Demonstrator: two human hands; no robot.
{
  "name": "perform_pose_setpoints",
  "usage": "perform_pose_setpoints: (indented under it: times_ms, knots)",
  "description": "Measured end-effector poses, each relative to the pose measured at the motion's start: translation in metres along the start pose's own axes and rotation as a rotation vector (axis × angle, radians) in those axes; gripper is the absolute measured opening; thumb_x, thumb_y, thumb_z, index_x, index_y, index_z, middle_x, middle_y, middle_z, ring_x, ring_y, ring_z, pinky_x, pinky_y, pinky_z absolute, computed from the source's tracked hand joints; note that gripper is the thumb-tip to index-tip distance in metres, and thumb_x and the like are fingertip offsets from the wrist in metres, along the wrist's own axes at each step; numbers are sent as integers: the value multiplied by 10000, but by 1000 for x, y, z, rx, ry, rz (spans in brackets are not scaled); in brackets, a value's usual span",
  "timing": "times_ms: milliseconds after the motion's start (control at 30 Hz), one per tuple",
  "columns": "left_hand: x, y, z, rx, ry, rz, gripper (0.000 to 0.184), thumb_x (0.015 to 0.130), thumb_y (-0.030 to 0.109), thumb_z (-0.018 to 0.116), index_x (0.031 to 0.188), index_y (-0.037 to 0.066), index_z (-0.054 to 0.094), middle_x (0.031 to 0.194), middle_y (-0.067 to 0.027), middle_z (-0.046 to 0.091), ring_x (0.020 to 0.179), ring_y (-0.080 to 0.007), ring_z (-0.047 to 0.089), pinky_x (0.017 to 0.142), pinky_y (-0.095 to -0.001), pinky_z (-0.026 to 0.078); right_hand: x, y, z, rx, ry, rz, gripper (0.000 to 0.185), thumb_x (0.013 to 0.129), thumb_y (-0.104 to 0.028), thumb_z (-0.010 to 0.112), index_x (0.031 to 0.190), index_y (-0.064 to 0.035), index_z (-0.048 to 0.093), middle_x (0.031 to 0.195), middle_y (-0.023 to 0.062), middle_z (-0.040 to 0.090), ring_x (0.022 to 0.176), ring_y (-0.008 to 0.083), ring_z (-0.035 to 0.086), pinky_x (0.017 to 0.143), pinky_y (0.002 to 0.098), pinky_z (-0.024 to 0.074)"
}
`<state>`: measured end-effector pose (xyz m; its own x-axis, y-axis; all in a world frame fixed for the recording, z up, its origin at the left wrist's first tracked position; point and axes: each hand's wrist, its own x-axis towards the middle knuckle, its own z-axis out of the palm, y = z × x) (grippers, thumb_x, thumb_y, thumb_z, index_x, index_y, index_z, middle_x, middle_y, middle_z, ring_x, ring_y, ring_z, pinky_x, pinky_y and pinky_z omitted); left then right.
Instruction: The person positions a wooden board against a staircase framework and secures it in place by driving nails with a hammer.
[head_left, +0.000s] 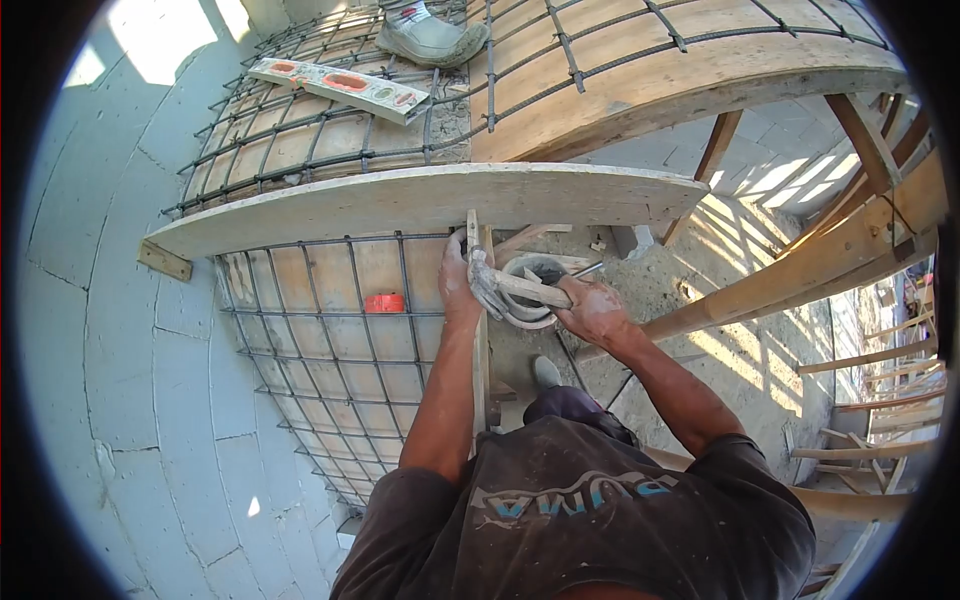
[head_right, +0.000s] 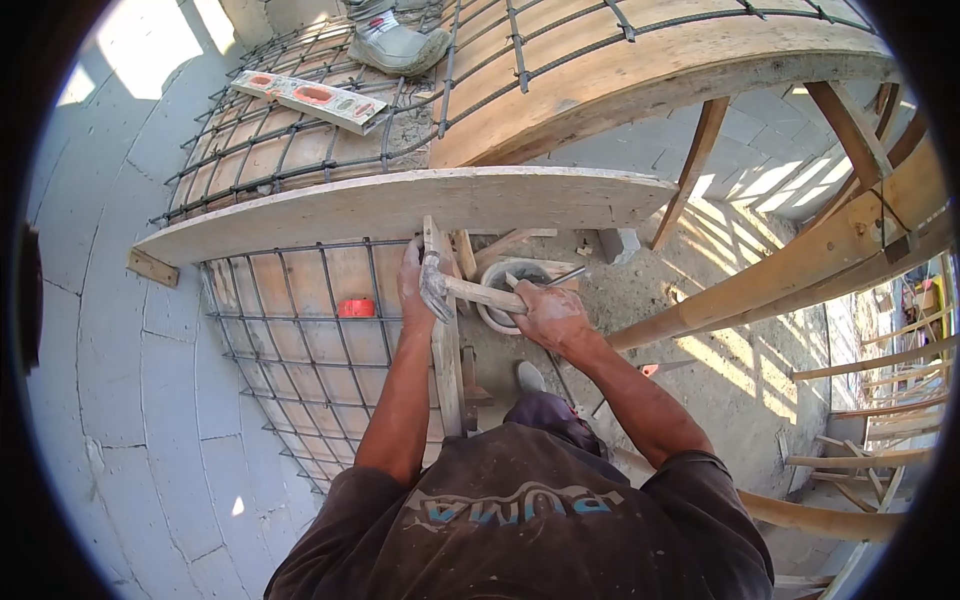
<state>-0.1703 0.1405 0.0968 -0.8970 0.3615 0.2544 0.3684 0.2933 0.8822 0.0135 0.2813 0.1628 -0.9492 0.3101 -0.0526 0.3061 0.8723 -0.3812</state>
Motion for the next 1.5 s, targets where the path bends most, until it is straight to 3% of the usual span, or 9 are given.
perform_pose_setpoints:
  times_ms: [167,467,600,767,1033,1100,1167,1267,1500]
  knots:
    - [-33,-59,18,226,-13,287,474,833,146,646,1273,-9,561,1021,-227,674,953,-402,663,856,-442,531,14,1,-3,-54,94,-178,253,846,-269,644,1003,-89,563,928,148,682,873,371,667,765,485,521]
    - [-33,-9,15,175,-58,-265,410,852,105,597,1237,-35,595,1092,-270,670,1045,-414,649,897,-457,522,40,13,-28,-17,35,-671,230,825,-317,669,950,-135,604,904,121,675,867,324,674,723,459,530]
    - [-35,-6,13,213,-56,-201,326,853,146,607,1135,-16,624,997,-269,682,938,-456,654,821,-478,523,45,3,-24,-243,-99,-7,230,843,-333,647,977,-149,618,919,108,678,894,335,673,757,468,534]
    - [-38,-49,33,229,108,18,261,853,152,607,1035,-29,654,993,-274,681,935,-446,658,827,-476,519,21,-28,-53,-51,-77,-492,219,833,-272,607,1001,-132,608,958,142,686,901,352,676,768,462,545]
    - [-40,-37,29,101,115,-51,259,856,159,601,1007,-45,654,921,-261,692,902,-445,670,805,-483,525,32,-30,-50,-196,-189,-68,242,833,-250,587,1045,-135,605,992,139,697,889,371,678,739,477,539]
    - [-32,-21,27,207,4,-300,285,869,164,594,1048,-52,643,987,-257,692,957,-435,662,838,-482,517,28,-29,-59,-82,-100,-393,212,844,-245,576,1020,-132,613,978,143,699,883,379,677,743,487,534]
    - [-52,-71,43,252,160,39,317,872,166,589,1091,-59,631,1026,-260,689,982,-430,658,861,-470,514,30,-15,-50,21,8,-569,150,845,-195,595,916,-65,570,829,175,670,822,408,664,755,511,520]
    - [-37,-16,19,218,6,-203,344,867,162,590,1127,-60,625,1038,-267,689,985,-425,661,881,-449,513,53,4,-42,-177,-54,-17,142,828,-171,608,913,-66,565,803,174,655,806,407,662,750,509,520]
    - [-36,-15,19,183,-33,-282,392,856,184,601,1173,-45,629,1009,-279,692,949,-444,665,867,-470,515,35,-28,-58,-109,-157,-58,245,812,-161,561,1035,-68,603,924,236,680,901,425,663,824,526,514]
